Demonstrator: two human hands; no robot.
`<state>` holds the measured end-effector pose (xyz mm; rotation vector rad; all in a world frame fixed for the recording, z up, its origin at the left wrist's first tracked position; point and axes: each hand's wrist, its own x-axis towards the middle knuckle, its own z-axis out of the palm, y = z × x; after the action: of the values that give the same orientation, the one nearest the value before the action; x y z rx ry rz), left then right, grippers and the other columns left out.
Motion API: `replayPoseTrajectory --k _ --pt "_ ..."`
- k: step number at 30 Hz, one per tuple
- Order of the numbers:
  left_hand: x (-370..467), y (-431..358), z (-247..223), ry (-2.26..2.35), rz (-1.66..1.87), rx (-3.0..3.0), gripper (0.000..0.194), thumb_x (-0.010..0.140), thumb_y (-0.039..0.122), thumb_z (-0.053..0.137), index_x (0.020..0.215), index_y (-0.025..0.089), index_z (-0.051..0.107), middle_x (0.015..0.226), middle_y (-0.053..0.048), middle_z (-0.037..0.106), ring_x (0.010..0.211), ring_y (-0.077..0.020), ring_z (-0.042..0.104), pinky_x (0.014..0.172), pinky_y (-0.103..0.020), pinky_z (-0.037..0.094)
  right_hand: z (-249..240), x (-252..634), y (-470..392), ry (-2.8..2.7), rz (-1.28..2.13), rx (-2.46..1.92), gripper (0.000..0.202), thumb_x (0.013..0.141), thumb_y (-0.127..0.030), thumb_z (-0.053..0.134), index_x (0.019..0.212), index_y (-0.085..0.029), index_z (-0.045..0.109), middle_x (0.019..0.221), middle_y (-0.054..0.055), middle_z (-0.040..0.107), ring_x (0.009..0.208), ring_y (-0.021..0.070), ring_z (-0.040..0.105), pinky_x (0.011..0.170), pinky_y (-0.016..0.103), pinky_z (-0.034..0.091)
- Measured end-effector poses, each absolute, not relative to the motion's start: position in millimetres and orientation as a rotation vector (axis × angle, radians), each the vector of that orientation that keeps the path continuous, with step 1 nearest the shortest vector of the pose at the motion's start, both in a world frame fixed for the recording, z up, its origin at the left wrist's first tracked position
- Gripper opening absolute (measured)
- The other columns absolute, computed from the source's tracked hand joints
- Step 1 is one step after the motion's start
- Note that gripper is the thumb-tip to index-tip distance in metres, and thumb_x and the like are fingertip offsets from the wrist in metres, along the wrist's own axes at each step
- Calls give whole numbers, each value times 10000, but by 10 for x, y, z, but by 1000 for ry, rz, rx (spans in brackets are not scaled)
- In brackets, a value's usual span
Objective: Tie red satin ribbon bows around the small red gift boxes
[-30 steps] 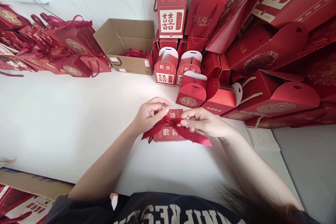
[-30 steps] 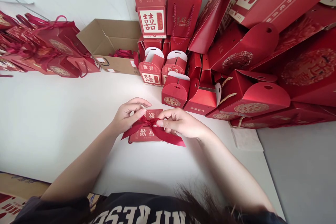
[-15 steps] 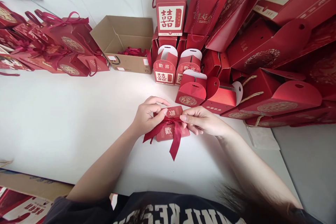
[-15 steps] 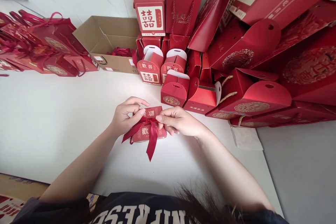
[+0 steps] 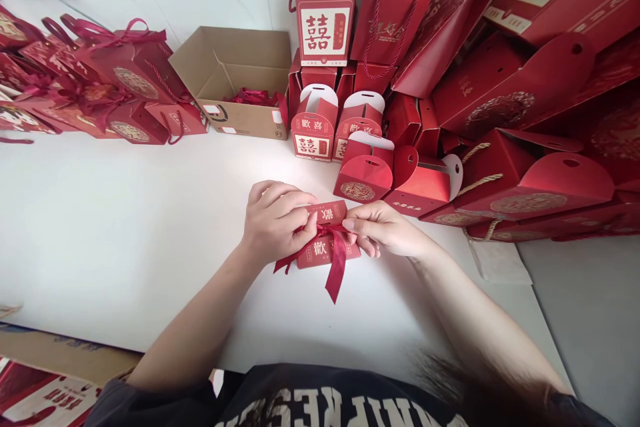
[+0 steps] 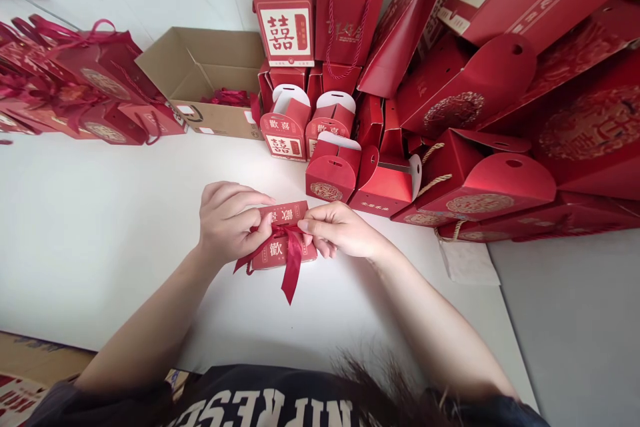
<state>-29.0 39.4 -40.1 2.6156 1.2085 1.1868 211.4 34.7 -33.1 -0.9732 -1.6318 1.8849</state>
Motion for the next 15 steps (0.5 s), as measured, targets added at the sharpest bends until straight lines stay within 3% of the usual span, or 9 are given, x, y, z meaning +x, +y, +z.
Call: replayPoseTrajectory --k 3,8,15 --pt "-269 390 -392 1216 1245 2495 351 778 192 629 479 196 445 885 20 753 856 -228 615 892 -472 403 -337 2113 336 -1722 1773 -969 358 931 -437 564 717 -155 618 430 -77 463 393 52 387 446 203 332" --pt "-183 403 -438 1145 1126 1784 444 876 254 542 465 178 394 994 -62 699 879 -201 628 815 -392 488 -431 2128 374 -1672 1827 -895 346 931 -432 567 731 -156 627 422 -81 445 394 59 375 454 218 321" --pt "-123 438 -610 987 1097 1209 384 850 359 611 539 150 526 1104 -76 637 847 -167 627 739 -306 526 -575 2131 415 -1596 1889 -801 332 933 -415 568 744 -152 645 407 -85 450 385 56 358 455 215 319"
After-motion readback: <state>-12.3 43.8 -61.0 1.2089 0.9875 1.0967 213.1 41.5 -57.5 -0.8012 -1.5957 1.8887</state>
